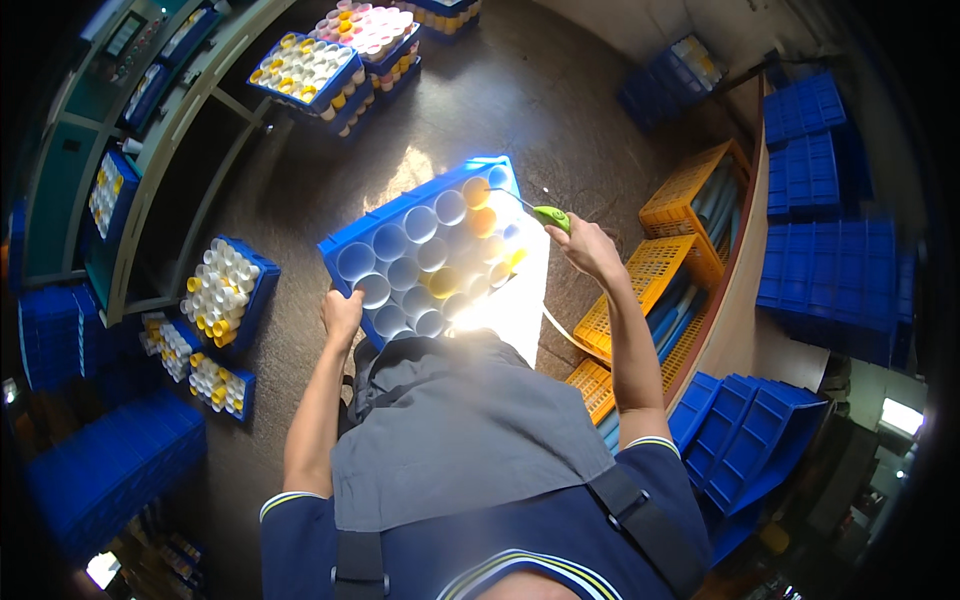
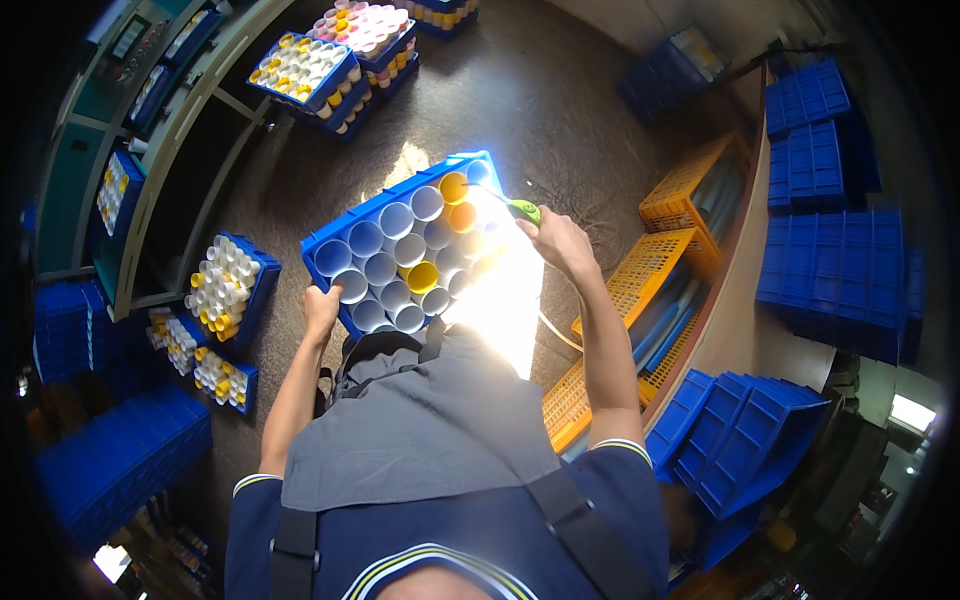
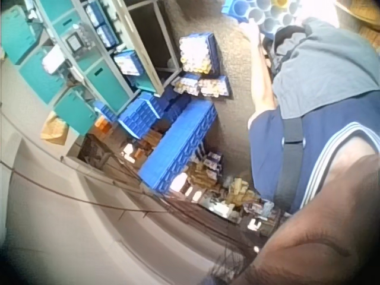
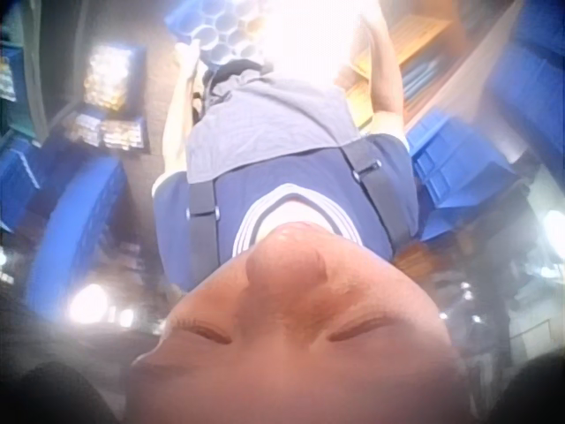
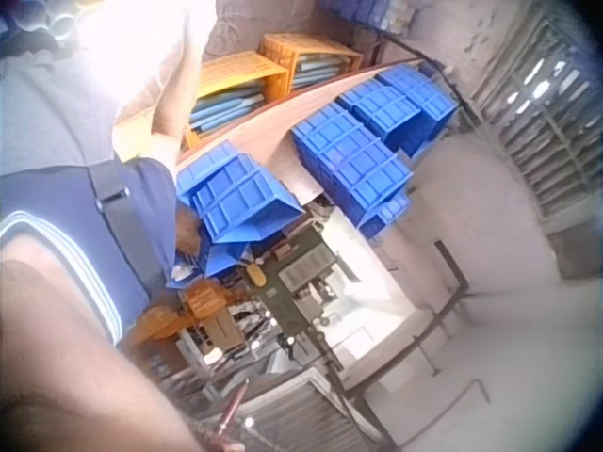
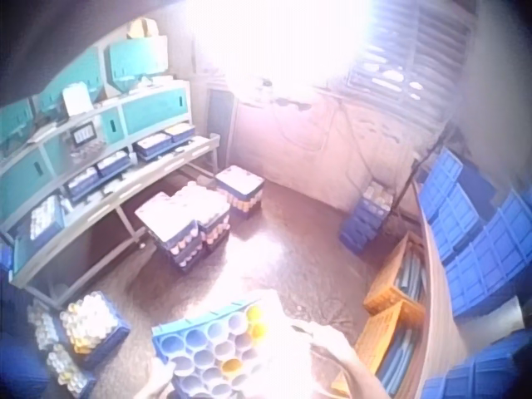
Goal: The person fills small white and yellow cups with a white granular substance from a stack of larger containers, then arranges them in blue trays. The person uses a green handheld device to spray the filled cups and places the trays on a shelf.
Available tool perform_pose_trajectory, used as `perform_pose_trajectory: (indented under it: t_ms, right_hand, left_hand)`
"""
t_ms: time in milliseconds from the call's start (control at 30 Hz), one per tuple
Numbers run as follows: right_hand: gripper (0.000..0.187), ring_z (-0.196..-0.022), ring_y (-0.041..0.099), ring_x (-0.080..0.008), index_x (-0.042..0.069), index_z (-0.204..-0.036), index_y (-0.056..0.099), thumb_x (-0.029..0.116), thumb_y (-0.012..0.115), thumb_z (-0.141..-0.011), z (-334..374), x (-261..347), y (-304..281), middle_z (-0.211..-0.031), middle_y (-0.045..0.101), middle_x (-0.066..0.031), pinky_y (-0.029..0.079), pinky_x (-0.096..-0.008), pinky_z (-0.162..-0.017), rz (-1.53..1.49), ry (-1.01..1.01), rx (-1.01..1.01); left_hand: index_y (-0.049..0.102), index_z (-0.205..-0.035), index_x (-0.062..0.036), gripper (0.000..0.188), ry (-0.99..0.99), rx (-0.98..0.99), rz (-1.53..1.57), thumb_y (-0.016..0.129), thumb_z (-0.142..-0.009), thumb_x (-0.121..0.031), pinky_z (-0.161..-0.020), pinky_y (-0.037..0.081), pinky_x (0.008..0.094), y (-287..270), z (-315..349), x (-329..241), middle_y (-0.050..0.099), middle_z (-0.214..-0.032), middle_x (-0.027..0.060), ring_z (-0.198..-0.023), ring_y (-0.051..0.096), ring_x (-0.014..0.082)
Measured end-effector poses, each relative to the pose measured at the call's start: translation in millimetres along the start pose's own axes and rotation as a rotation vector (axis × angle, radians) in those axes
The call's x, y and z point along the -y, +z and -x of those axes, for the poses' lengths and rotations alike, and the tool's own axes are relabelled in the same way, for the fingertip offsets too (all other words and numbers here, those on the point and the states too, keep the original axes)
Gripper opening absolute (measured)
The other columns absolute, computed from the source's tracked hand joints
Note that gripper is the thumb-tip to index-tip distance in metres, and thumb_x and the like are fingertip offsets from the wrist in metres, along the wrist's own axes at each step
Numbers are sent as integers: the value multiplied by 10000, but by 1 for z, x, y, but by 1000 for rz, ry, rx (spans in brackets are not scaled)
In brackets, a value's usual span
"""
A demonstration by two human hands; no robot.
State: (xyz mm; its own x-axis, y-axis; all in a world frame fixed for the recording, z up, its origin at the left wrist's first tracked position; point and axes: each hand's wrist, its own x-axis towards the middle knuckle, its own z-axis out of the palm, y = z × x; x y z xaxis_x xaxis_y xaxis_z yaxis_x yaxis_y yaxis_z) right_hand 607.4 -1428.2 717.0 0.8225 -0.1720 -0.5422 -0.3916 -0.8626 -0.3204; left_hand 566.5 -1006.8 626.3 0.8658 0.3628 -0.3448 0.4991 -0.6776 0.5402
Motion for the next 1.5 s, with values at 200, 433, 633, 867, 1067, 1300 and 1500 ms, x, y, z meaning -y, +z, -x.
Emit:
perform_pose_trajectory:
  t_ms: [200,433,633,867,1067,1300,1500]
  right_hand:
    - [537,-901,694,-341,18,-1213,607,498,496,-1001,14,17,9,-959,711,-226,529,-477,-809,25,-169,11]
    - [533,-898,698,-402,5,-1239,572,478,479,-1011,47,47,21,-905,703,-262,529,-517,-806,27,-343,31]
    - [483,-901,678,-440,-12,-1164,565,437,494,-1002,76,77,20,-895,687,-289,524,-530,-802,62,-395,13]
    - [337,-804,664,-456,0,-1053,518,331,525,-988,97,94,33,-800,669,-270,512,-540,-738,68,-559,39]
    - [298,-734,662,-449,22,-1083,532,299,550,-977,103,112,56,-769,667,-255,520,-525,-659,61,-697,-57]
    - [330,-748,670,-347,3,-995,559,308,667,-926,110,107,77,-823,657,-189,521,-455,-653,74,-723,-24]
    - [383,-696,659,-355,-26,-1009,575,337,666,-926,121,114,95,-812,666,-202,524,-447,-643,220,-763,59]
  left_hand:
    - [695,-800,79,379,-7,-31,-4,687,-765,-298,-756,516,483,-3,15,-5,688,-780,290,-820,708,423]
    - [684,-772,85,373,-64,-57,-35,661,-763,-287,-770,520,485,0,27,-12,687,-796,296,-833,705,434]
    - [701,-846,77,367,-92,-56,-80,642,-781,-280,-838,521,502,7,31,-17,690,-918,316,-932,686,458]
    - [719,-911,63,354,-129,-64,-129,631,-801,-262,-896,518,505,11,39,-20,693,-1000,309,-1000,668,462]
    - [722,-965,57,370,-157,-45,-143,634,-816,-270,-926,514,503,10,41,-17,690,-1056,300,-1044,657,459]
    - [723,-990,43,371,-222,-71,-136,627,-828,-278,-935,512,498,-2,26,2,684,-1081,300,-1073,649,449]
    - [721,-968,63,375,-301,-86,-71,618,-822,-267,-936,510,497,-18,11,28,680,-1072,313,-1059,648,463]
